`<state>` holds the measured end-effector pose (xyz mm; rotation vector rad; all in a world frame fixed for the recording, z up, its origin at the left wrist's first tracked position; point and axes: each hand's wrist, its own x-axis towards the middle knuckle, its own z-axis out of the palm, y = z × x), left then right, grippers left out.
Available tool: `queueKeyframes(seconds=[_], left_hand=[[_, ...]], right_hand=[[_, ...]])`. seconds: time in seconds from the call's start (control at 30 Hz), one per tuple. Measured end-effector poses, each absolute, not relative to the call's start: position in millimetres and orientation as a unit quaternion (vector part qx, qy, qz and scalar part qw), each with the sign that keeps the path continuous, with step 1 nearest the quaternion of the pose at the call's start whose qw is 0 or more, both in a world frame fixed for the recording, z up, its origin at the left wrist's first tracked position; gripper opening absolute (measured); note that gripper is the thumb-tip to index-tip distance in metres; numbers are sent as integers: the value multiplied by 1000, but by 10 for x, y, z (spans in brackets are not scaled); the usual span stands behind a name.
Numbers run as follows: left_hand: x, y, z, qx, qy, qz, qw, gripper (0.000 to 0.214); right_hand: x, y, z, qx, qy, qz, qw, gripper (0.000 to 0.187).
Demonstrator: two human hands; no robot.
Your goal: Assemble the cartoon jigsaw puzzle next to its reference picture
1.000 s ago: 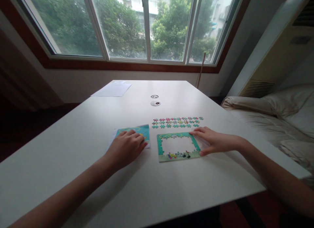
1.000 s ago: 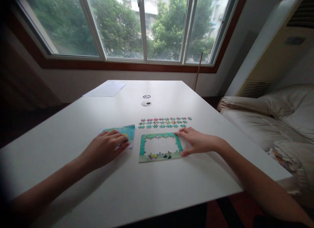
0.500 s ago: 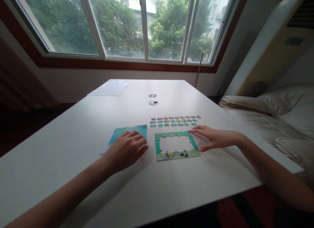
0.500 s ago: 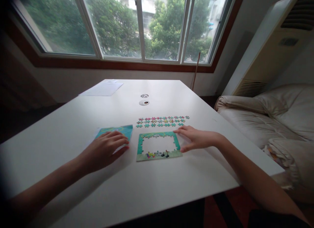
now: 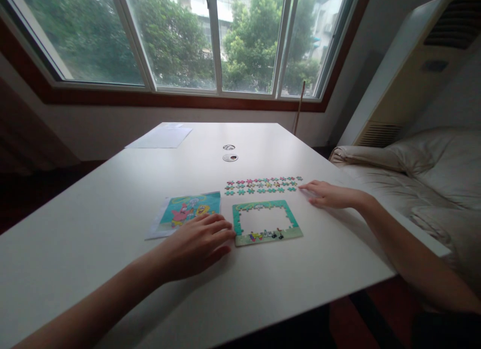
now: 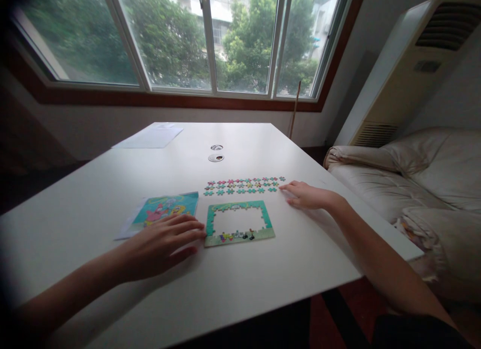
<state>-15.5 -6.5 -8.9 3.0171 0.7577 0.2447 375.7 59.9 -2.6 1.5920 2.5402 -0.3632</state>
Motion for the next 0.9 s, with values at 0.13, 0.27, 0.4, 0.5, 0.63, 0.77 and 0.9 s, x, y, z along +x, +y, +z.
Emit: queueKeyframes(seconds=[0.13,0.27,0.4,0.5,0.63,0.77,0.9], left_hand=[[-152,-67,-96,969,236,77,7,21],[-153,-70,-87,969,233,81,5,21],[-153,-68,-84,969,235,77,7,21],[-155,-65,-90,968,239,74,6,21],[-152,-66,-97,968,237,76,2,21],[-141,-70,-96,968,240,70,4,21],[-136,-71,-94,968,241,69,8,20]], right_hand=[[3731,589,-34,523,841,-128,47,54],[3716,600,-54,532,838,-117,34,56],[3680,607,-54,539,833,-112,50,55],[3667,604,-47,540,832,-113,60,53],[3689,597,-42,537,835,-108,52,51],[3619,610,-2,508,857,-82,-12,43],[3360,677,55,462,882,-73,-61,28]])
